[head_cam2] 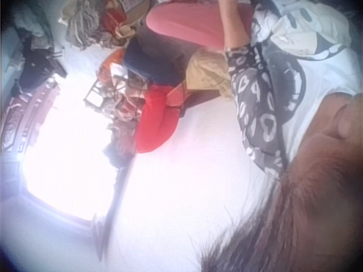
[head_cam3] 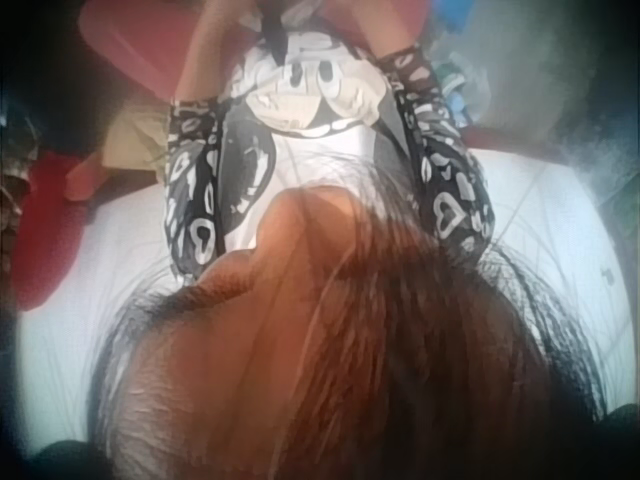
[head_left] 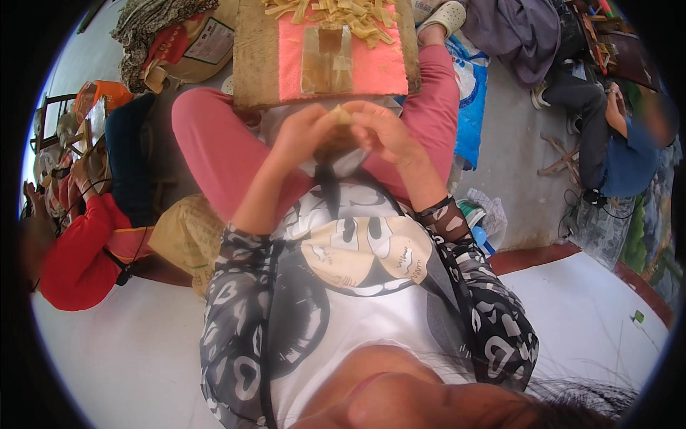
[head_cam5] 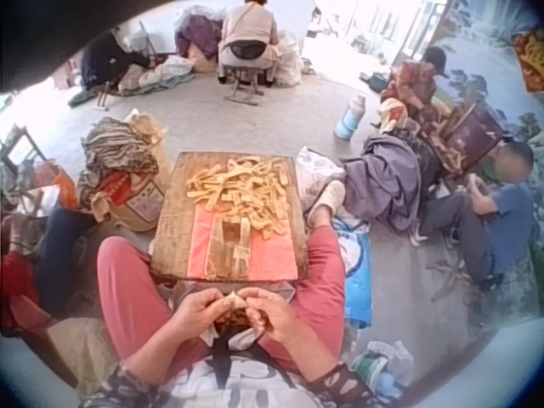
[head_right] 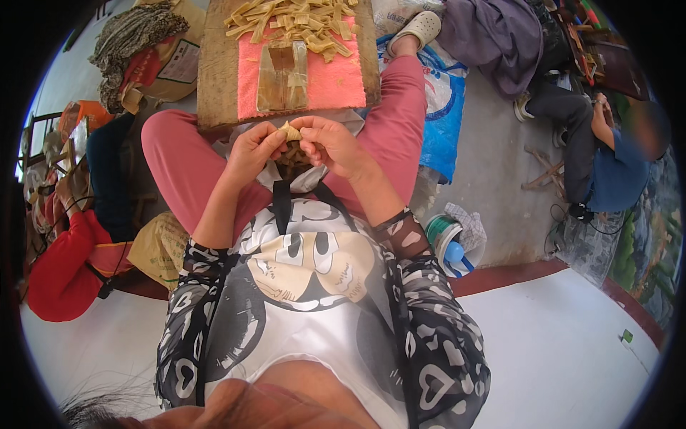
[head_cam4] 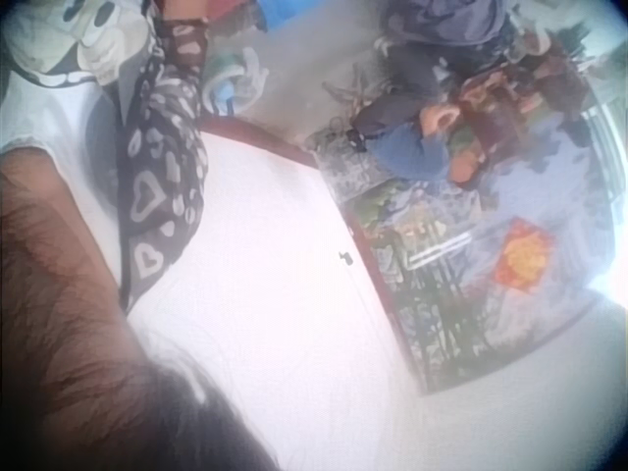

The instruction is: The person sits on the floor and repeatedly pulls strips of a yellow fibrous material through a handheld shredding tool. The shredded pieces accumulate on a pink mat placed on a wooden board in front of them.

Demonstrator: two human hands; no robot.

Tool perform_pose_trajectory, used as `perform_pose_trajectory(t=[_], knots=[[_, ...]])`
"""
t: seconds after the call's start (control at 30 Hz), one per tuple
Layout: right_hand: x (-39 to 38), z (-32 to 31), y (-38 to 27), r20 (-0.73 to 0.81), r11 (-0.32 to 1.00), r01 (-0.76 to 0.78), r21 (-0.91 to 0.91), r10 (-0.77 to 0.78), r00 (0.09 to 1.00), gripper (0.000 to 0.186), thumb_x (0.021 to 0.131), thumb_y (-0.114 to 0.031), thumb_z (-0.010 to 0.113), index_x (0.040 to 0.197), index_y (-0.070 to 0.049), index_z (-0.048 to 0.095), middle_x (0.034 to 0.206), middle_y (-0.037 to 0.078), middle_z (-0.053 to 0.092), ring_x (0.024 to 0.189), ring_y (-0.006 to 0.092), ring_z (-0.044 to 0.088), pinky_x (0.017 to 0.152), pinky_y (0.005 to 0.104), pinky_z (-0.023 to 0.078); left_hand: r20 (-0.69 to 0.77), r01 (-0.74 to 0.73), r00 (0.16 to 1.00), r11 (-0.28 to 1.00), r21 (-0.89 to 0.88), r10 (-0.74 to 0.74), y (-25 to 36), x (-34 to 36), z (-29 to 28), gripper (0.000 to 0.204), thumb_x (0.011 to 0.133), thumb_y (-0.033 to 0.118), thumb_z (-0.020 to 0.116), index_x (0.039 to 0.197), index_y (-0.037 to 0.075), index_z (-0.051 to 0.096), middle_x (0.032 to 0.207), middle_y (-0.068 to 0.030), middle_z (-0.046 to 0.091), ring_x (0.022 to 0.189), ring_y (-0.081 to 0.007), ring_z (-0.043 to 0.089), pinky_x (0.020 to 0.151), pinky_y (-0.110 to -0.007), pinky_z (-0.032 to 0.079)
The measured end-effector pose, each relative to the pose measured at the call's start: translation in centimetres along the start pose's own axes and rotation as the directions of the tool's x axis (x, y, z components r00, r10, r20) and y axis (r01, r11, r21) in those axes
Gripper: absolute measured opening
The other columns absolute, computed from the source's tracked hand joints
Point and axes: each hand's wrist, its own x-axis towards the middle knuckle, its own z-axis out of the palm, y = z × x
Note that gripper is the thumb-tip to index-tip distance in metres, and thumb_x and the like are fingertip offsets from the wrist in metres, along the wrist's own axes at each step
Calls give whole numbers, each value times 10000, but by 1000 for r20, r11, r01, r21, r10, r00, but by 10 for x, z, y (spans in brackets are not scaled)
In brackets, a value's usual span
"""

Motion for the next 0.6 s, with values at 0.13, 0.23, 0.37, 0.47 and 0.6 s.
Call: perform_pose_trajectory(t=[0.13,0.23,0.37,0.47,0.6], knots=[[1,-5,-8,-123,976,123,180,-102,987,170,869,-74,515,1018,-26,582,578,-14,462,437,54,396,376,185,330,-19,-84,996,996,12,84,1,-4,-6,183,926,172,543,804,39,569,721,9,570,628,-42,477,574,-185,395],[3,-9,-13,-103,971,180,159,-165,981,156,849,-51,530,991,-27,589,566,-16,459,413,52,393,359,183,314,22,-52,998,999,13,52,5,-4,-6,193,942,194,502,845,40,564,761,-15,596,655,-59,516,606,-197,423],[-2,-3,-17,-74,988,151,-36,-154,985,147,850,-61,538,984,-30,589,585,-21,476,430,41,399,366,177,309,119,42,993,975,-219,-16,8,2,-12,209,955,247,458,999,53,523,852,-68,632,699,-107,580,660,-235,472],[-2,8,-11,-91,975,126,-182,-144,985,141,853,-75,543,980,-32,588,601,-22,487,440,32,397,374,171,306,263,149,963,914,-378,-48,16,1,-10,174,945,245,487,994,79,502,854,-75,630,692,-106,581,640,-237,478],[0,15,-5,-67,958,139,-252,-160,985,154,857,-82,545,999,-29,575,611,-14,490,442,30,394,376,168,302,312,227,943,911,-345,-117,13,5,-8,101,913,186,533,912,93,494,793,-56,608,662,-101,568,614,-224,471]])
